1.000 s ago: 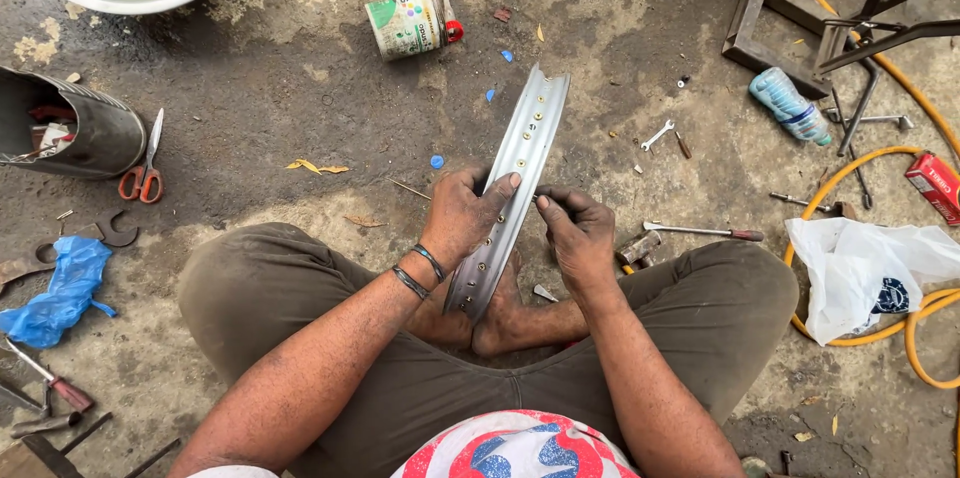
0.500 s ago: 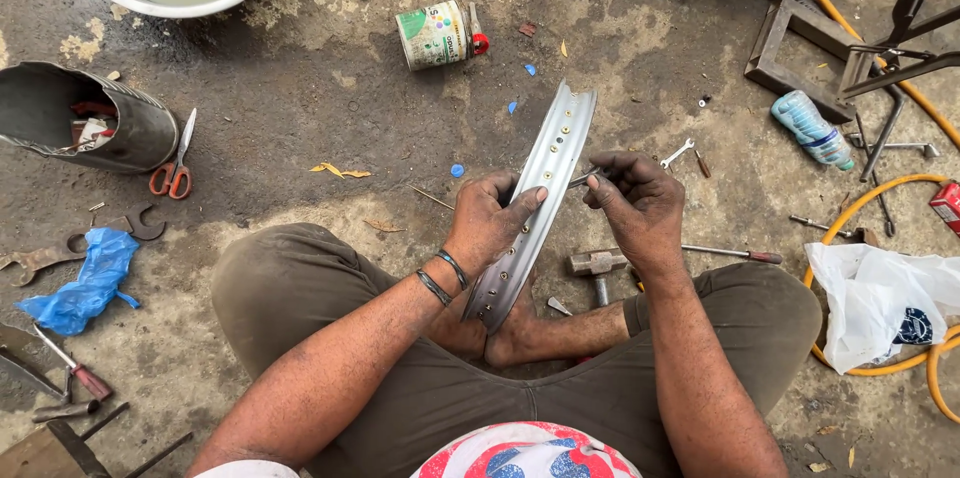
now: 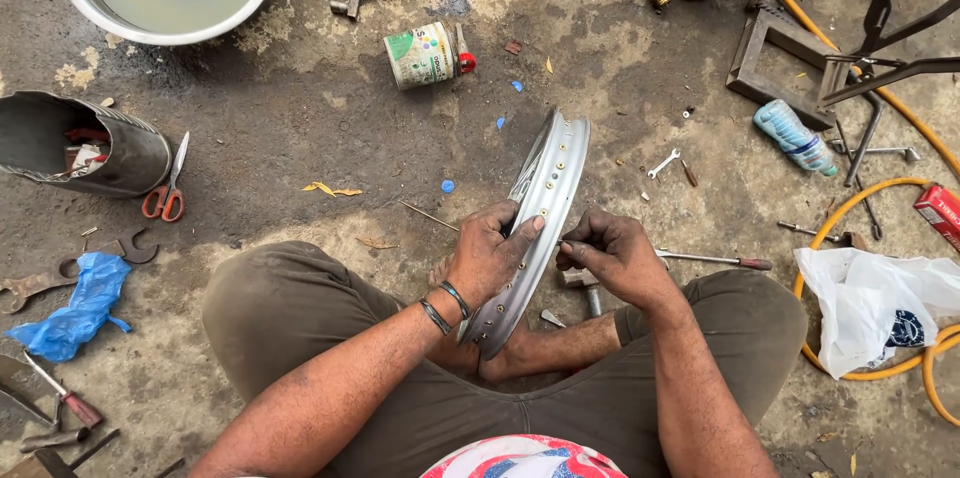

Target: The person sits on the floor and uses a spoke wrench to tighten the nipples on a bicycle wheel rim. They rotate the wheel to access different spokes and adjust the tension. The person also flips the wheel over to work on the other side.

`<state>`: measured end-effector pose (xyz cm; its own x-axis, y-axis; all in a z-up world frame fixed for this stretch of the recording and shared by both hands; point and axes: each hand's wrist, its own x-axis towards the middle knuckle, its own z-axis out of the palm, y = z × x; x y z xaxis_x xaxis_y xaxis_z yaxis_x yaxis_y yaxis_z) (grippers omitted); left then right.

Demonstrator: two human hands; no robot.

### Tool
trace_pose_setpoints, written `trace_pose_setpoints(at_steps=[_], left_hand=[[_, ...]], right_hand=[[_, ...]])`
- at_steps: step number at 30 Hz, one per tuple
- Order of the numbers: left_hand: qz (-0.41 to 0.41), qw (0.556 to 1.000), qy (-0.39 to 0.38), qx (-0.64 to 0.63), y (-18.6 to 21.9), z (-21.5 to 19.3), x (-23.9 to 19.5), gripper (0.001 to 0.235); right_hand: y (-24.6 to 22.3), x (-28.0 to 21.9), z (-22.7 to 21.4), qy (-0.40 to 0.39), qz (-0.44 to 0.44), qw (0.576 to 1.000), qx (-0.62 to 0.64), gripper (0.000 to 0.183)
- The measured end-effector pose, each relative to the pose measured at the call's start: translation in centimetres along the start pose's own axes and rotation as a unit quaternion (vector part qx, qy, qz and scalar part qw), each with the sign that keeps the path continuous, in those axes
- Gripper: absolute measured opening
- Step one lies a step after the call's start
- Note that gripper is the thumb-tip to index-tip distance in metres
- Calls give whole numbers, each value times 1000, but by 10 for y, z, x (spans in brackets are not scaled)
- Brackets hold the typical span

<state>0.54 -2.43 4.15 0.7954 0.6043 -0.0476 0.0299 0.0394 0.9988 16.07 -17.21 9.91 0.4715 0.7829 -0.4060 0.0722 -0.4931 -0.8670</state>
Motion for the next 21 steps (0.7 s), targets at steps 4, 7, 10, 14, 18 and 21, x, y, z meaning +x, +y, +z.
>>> trace_pose_setpoints(at_steps=[4, 7, 10, 14, 18, 21], left_hand=[[-8, 1000, -7, 11, 5, 2, 5, 44], [-30, 1000, -4, 10, 4, -1, 0, 44], [-26, 999, 5, 39, 4, -7, 5, 46], [30, 998, 23, 44, 3, -3, 3, 47], [-43, 997, 15, 69, 8, -9, 10, 48], [-78, 994, 15, 70, 13, -12, 15, 47]], right_hand=[[-3, 13, -9, -56, -36, 977, -202, 18], [18, 23, 11, -18, 28, 984, -174, 26], [60, 16, 50, 47, 33, 998, 22, 28], [102, 3, 123, 83, -10, 932, 354, 37], [93, 14, 100, 37, 46, 965, 257, 42], [53, 29, 60, 13, 112, 994, -10, 37]])
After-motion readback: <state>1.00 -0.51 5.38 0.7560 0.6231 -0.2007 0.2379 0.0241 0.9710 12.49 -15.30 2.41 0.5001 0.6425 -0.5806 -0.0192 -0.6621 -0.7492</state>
